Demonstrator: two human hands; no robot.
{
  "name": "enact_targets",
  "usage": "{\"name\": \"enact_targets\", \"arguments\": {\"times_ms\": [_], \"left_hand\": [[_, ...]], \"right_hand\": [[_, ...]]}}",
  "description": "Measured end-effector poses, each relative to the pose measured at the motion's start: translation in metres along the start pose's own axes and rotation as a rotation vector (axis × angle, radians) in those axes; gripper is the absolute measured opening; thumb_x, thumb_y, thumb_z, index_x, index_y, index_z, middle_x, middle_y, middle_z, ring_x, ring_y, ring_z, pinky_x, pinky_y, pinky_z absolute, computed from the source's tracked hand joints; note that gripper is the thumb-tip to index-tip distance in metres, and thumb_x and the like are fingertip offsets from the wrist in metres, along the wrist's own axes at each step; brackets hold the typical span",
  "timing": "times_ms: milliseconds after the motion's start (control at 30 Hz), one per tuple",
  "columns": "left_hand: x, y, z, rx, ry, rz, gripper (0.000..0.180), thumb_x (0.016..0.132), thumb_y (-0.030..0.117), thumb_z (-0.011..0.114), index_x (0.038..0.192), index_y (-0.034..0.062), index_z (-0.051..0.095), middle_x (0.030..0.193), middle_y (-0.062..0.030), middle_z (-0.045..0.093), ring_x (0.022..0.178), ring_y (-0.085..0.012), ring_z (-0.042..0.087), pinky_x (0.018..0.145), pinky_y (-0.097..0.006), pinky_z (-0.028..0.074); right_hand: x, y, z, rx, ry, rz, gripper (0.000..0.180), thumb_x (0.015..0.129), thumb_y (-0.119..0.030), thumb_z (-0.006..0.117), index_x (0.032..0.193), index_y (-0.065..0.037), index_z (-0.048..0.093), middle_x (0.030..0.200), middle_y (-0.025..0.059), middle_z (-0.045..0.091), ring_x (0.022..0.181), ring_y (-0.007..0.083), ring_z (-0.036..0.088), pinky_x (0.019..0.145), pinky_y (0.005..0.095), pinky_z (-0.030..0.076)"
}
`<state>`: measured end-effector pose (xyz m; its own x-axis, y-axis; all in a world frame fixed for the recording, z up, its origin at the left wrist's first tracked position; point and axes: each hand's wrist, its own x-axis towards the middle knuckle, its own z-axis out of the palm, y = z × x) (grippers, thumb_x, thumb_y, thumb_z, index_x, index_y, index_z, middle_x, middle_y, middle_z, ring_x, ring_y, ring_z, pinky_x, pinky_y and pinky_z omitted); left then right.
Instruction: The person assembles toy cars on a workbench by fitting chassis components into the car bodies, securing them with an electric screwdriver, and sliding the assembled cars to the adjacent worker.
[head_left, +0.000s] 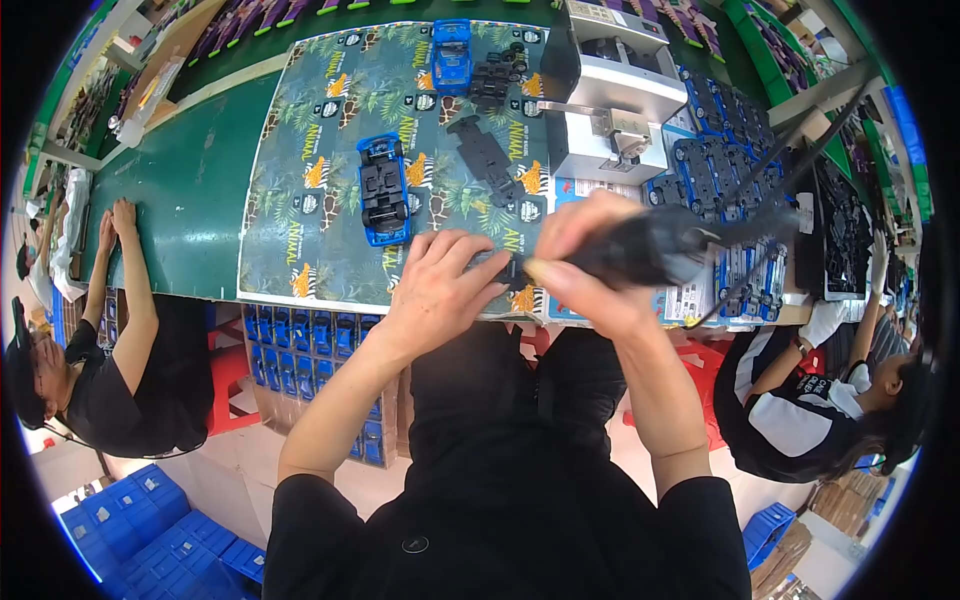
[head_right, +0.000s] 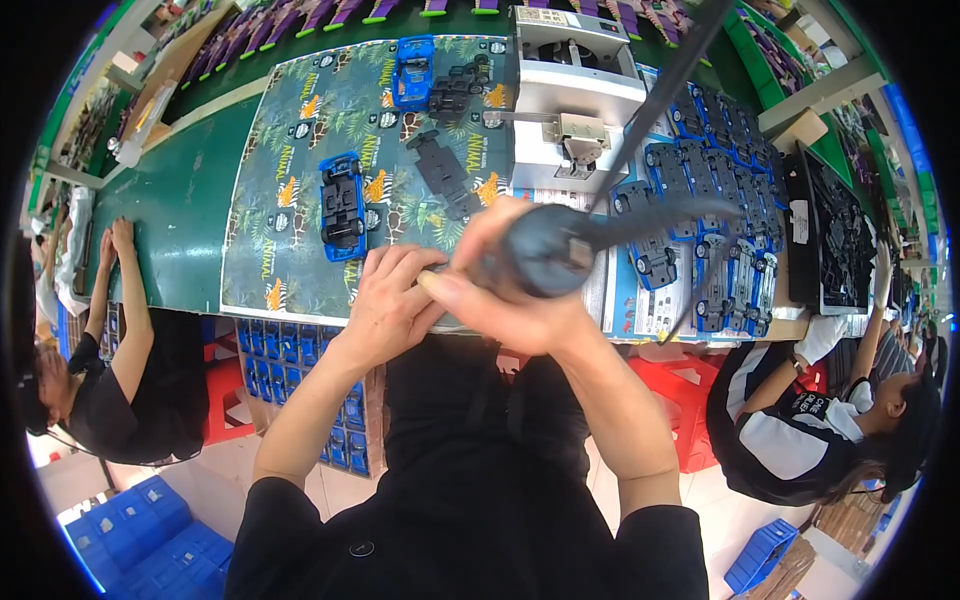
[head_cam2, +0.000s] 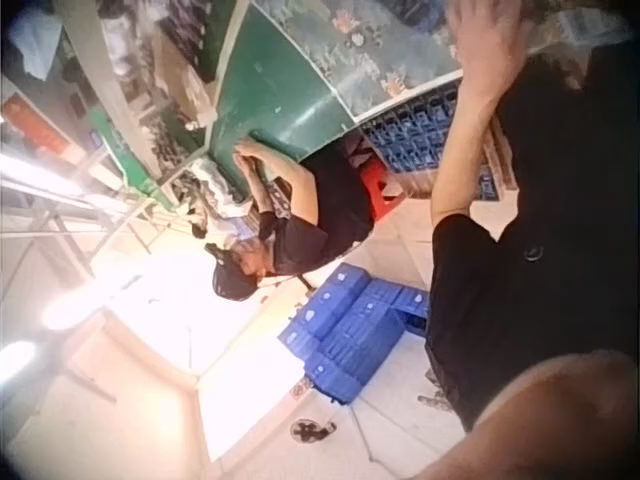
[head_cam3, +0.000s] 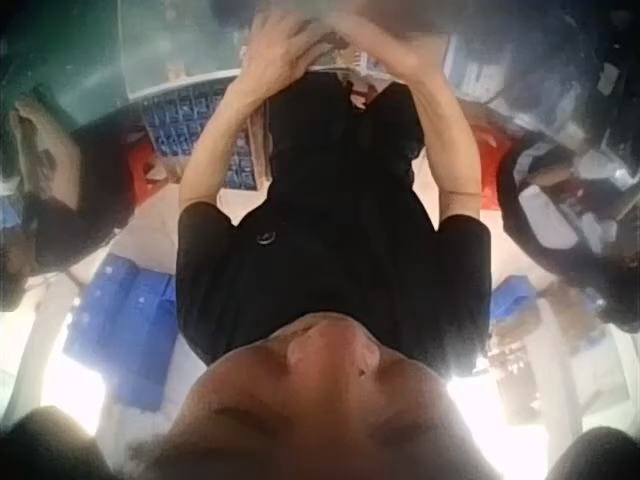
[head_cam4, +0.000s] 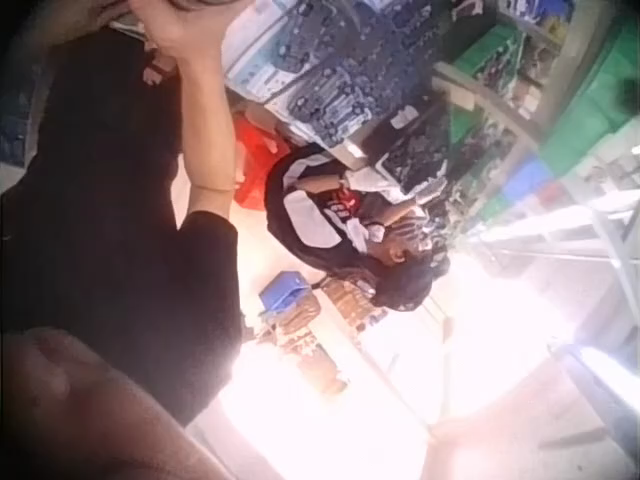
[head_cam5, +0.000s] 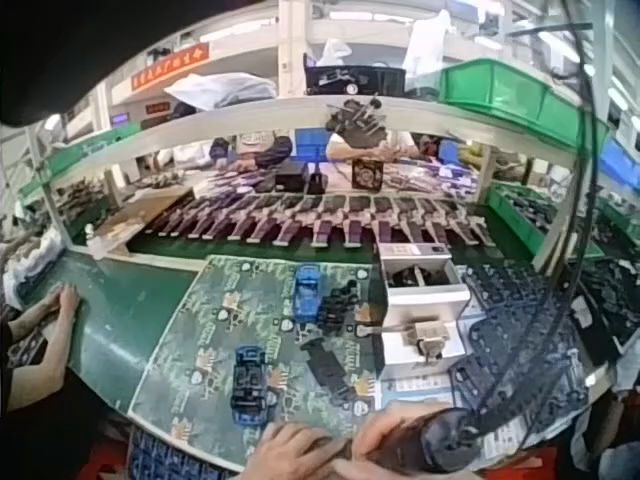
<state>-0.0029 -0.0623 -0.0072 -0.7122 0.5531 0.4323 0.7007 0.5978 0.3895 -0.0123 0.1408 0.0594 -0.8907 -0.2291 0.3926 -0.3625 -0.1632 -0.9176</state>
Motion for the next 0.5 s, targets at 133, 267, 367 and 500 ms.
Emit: {"name": "enact_targets", "arguments": {"times_ms": [133, 267, 367, 500], "left_hand": [[-0.003, -0.001, 0.0, -0.004, -0.015, -0.02, 0.034, 0.078, 0.019, 0.075, 0.11, 0.0093, 0.067, 0.11, -0.0054, 0.059, 0.104, -0.0254, 0.055, 0.089, -0.041, 0.041], [-0.001, -0.001, 0.001, 0.0, -0.014, -0.008, 0.034, 0.077, 0.018, 0.075, 0.11, 0.0092, 0.067, 0.109, -0.0055, 0.059, 0.104, -0.0254, 0.055, 0.089, -0.042, 0.041], [-0.003, 0.0, 0.0, 0.007, -0.019, -0.011, 0.035, 0.077, 0.018, 0.075, 0.11, 0.0091, 0.067, 0.11, -0.0055, 0.059, 0.104, -0.0254, 0.055, 0.089, -0.042, 0.041], [-0.002, 0.0, 0.0, -0.003, -0.027, -0.018, 0.035, 0.077, 0.018, 0.075, 0.11, 0.0092, 0.067, 0.11, -0.0055, 0.058, 0.105, -0.0255, 0.055, 0.089, -0.042, 0.041]], "right_hand": [[0.004, -0.004, 0.001, 0.134, 0.03, 0.002, 0.02, 0.075, -0.006, 0.078, 0.083, -0.004, 0.059, 0.072, 0.0041, 0.06, 0.062, 0.0085, 0.057, 0.057, 0.0229, 0.044], [0.003, -0.023, 0.002, 0.249, 0.069, -0.035, 0.02, 0.075, -0.004, 0.077, 0.082, -0.004, 0.059, 0.071, 0.0049, 0.061, 0.062, 0.0095, 0.057, 0.056, 0.0234, 0.044], [0.003, -0.003, 0.004, 0.07, 0.054, 0.012, 0.021, 0.075, -0.004, 0.077, 0.08, -0.005, 0.057, 0.071, 0.0067, 0.061, 0.062, 0.01, 0.057, 0.055, 0.0244, 0.044], [0.006, -0.023, 0.004, 0.204, 0.076, 0.001, 0.019, 0.075, -0.005, 0.077, 0.08, -0.006, 0.058, 0.075, 0.0052, 0.061, 0.064, 0.01, 0.056, 0.057, 0.0243, 0.044]]}}
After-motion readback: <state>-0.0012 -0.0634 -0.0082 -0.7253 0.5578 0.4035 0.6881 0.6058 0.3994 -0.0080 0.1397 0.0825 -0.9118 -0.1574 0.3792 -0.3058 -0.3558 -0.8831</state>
